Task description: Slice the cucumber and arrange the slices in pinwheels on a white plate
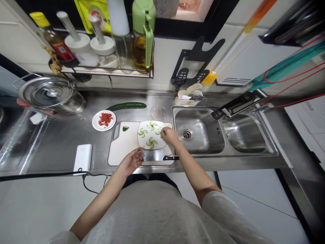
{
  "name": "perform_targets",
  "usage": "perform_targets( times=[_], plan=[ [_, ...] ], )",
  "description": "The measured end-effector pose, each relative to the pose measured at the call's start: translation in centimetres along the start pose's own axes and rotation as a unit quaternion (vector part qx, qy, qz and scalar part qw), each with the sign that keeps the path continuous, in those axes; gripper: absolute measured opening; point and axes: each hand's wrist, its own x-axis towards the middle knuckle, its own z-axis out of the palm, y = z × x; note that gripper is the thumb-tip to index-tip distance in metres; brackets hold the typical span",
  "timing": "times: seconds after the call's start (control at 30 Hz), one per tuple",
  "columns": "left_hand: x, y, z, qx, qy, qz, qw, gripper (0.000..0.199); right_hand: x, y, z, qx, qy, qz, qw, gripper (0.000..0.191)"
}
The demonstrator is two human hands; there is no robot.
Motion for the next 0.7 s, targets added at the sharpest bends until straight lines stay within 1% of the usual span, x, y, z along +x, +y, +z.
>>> perform_targets(
  times=[0.2,0.3,0.43,0.57,0.7],
  plan=[
    [-0.3,0.1,0.3,0.001,0.013,0.003,1.000,0.008,0.0,0.0,0.1,0.007,0.007,-0.001,1.000,0.025],
    [-0.4,0.1,0.3,0.001,0.011,0.002,1.000,0.009,0.0,0.1,0.1,0.015,0.011,0.000,1.000,0.025],
    [-0.3,0.1,0.2,-0.006,0.004,0.003,1.000,0.008,0.0,0.6,0.0,0.033,0.019,0.013,0.999,0.023],
    [-0.4,0.0,0.3,-0.007,0.012,0.002,1.000,0.008,-0.1,1.2,-0.3,0.043,0.022,0.018,0.999,0.022],
    [-0.3,-0.1,0.3,-0.007,0.011,0.001,1.000,0.008,-0.4,0.9,-0.4,0.034,0.016,0.029,0.999,0.022]
  ],
)
